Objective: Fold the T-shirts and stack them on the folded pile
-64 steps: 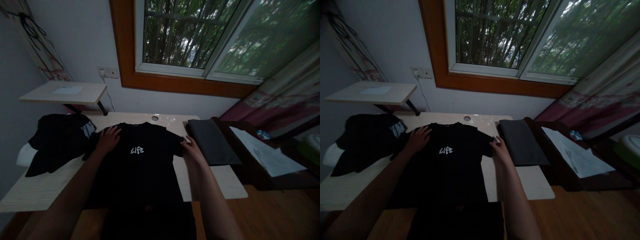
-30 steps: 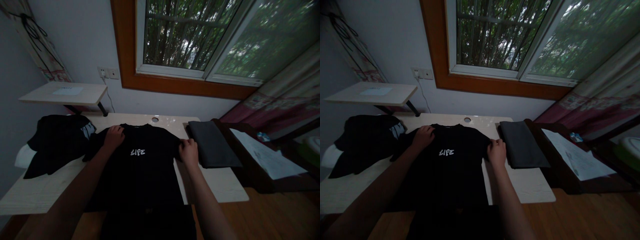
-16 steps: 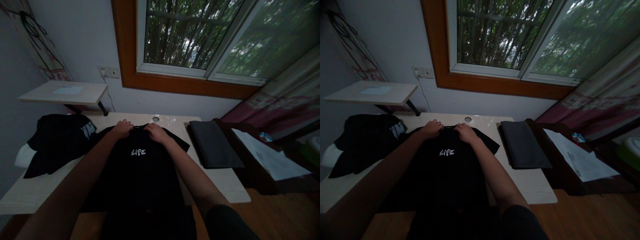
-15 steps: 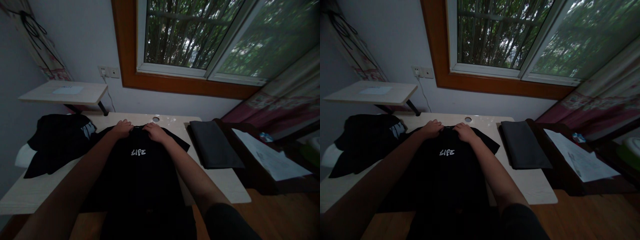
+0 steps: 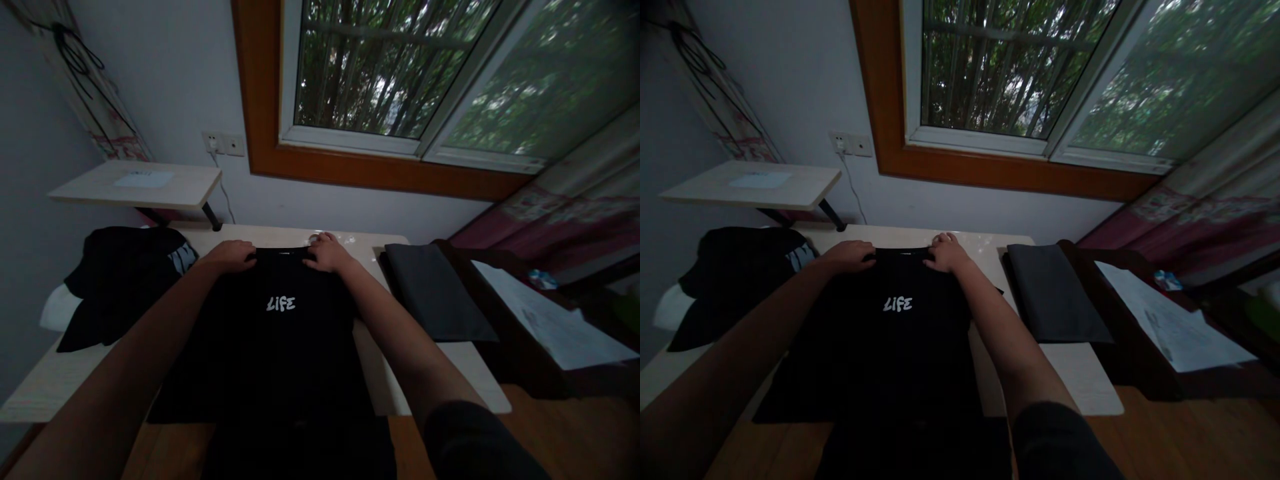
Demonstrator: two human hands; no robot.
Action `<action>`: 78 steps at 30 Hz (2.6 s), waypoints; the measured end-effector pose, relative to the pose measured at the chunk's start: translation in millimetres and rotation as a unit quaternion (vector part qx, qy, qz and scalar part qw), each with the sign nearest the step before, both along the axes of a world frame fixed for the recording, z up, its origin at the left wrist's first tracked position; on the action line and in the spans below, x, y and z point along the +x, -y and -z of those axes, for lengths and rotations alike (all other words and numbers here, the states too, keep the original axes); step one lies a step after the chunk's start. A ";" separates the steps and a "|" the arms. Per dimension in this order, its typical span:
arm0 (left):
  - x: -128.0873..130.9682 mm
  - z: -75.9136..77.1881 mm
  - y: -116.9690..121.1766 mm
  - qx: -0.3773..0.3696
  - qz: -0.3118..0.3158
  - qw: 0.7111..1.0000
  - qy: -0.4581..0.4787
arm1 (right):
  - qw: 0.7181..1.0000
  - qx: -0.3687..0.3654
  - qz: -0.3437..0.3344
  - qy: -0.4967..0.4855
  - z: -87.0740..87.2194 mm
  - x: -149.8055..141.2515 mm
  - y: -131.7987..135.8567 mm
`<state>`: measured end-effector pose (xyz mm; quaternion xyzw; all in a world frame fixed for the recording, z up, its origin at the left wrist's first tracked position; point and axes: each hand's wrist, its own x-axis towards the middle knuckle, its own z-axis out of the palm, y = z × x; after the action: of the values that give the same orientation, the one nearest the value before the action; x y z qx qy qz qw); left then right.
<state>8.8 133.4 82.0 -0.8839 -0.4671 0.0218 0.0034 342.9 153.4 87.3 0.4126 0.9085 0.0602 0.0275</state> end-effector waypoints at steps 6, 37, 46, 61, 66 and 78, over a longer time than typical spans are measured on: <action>10.1 7.1 -3.3 0.075 -0.012 0.997 -0.027 | 0.997 0.036 0.061 -0.035 -0.4 -4.7 3.1; 6.2 31.6 -22.2 0.043 -0.076 0.996 0.003 | 0.993 0.051 0.073 -0.080 41.4 -24.6 -4.1; 21.1 44.8 -11.3 0.100 -0.154 0.981 0.057 | 0.982 0.030 0.137 -0.130 54.7 -19.7 7.9; 4.8 63.3 42.6 0.158 -0.163 0.964 0.140 | 0.938 0.120 0.304 -0.118 58.2 58.2 54.1; -20.8 71.4 63.7 0.152 -0.172 0.967 0.108 | 0.929 0.068 0.359 -0.062 63.2 79.4 68.4; -20.9 72.5 66.4 0.062 -0.137 0.986 0.076 | 0.918 0.077 0.390 0.016 30.8 133.0 48.8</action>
<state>-12.1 67.0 9.5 -0.8086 -0.5834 -0.0739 0.0201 475.9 104.6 56.5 0.7339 0.6677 0.1209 0.0314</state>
